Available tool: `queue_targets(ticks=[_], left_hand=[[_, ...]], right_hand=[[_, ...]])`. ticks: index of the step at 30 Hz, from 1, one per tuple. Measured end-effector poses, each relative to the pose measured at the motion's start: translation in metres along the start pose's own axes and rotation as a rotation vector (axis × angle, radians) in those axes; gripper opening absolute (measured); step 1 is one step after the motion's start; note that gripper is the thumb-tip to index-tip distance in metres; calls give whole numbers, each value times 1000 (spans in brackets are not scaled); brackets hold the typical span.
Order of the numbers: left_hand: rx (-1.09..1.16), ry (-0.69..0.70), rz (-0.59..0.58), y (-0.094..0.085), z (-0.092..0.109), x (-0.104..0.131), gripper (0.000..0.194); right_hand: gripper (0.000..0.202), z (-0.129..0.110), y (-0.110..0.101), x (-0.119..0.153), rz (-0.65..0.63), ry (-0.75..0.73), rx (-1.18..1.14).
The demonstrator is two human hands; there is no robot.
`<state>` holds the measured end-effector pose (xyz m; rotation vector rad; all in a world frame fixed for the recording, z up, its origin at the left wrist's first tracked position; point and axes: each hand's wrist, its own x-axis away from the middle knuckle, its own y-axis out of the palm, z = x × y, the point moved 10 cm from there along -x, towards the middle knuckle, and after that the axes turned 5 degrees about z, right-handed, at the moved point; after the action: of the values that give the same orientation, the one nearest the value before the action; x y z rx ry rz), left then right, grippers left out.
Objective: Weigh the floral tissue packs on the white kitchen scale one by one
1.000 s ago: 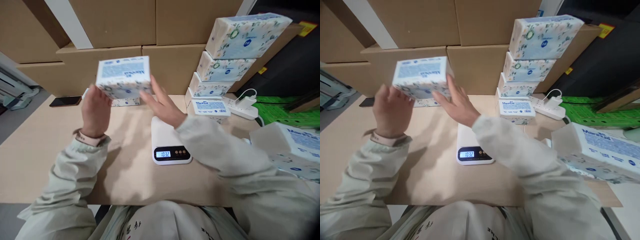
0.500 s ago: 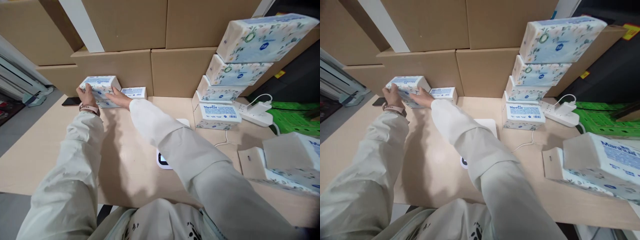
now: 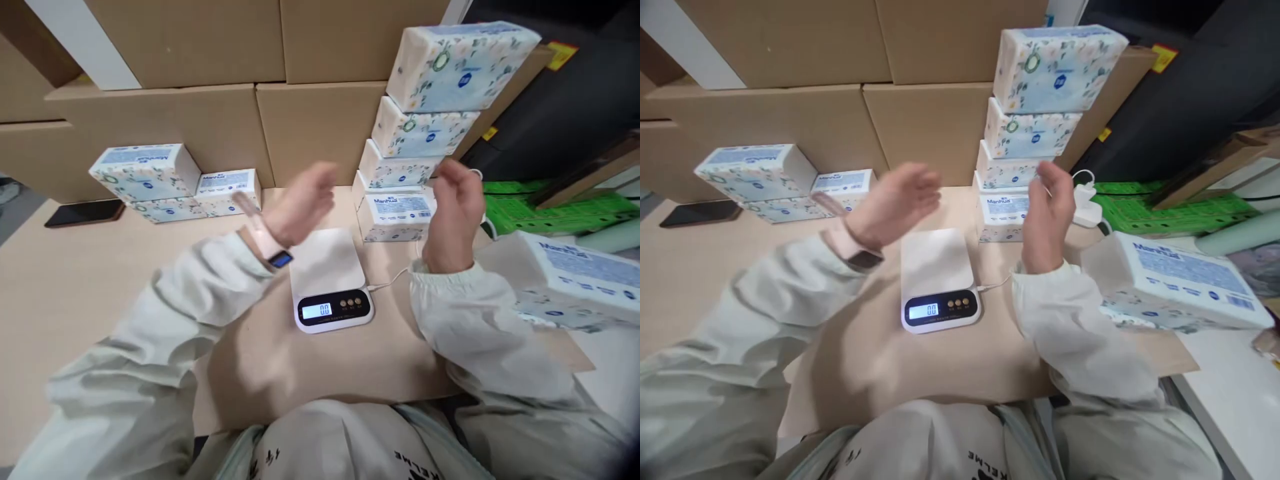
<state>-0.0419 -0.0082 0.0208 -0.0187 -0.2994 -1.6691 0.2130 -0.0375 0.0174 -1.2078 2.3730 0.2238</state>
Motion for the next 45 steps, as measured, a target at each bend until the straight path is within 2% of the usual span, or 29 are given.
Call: queue_targets(ticks=[1, 3, 6, 8, 11, 14, 17, 19, 22, 26, 29, 32, 35, 40, 45], left_hand=[[33, -87, -82, 25, -22, -1, 33], [56, -198, -125, 56, -58, -9, 42], [60, -276, -103, 79, -91, -29, 54], [100, -295, -132, 91, -96, -37, 52], [157, -218, -202, 98, -76, -29, 51], [161, -66, -268, 81, -39, 11, 52], [108, 37, -243, 42, -17, 65, 53], [70, 14, -171, 9, -20, 95, 54], [59, -65, -87, -28, -39, 120, 55], [95, -101, -54, -49, -60, 123, 57], [77, -77, 24, -67, -72, 120, 57], [23, 43, 154, -91, -77, 122, 58], [-26, 112, 215, -105, -84, 128, 60], [7, -39, 194, -109, -100, 130, 64], [40, -22, 210, -112, -93, 129, 66]], right_hand=[[38, 25, -21, 6, 73, 63, 36], [43, 67, -46, 20, 146, 197, 95], [55, 107, -46, 33, 78, 361, 137], [61, 119, -41, 35, 58, 430, 118], [65, 110, -32, 36, 29, 463, -13], [66, 66, -23, 45, -29, 344, -166], [60, 18, -10, 72, -168, 247, -261], [58, 1, 4, 97, -313, 270, -284], [62, -1, 19, 129, -479, 353, -282], [63, 12, 26, 149, -569, 418, -258], [58, 15, 19, 145, -496, 356, -221], [51, 10, -3, 128, -258, 207, -172], [48, 11, -22, 118, -76, 141, -151], [46, 17, -24, 115, -31, 165, -207], [48, 17, -20, 116, -46, 175, -194]])
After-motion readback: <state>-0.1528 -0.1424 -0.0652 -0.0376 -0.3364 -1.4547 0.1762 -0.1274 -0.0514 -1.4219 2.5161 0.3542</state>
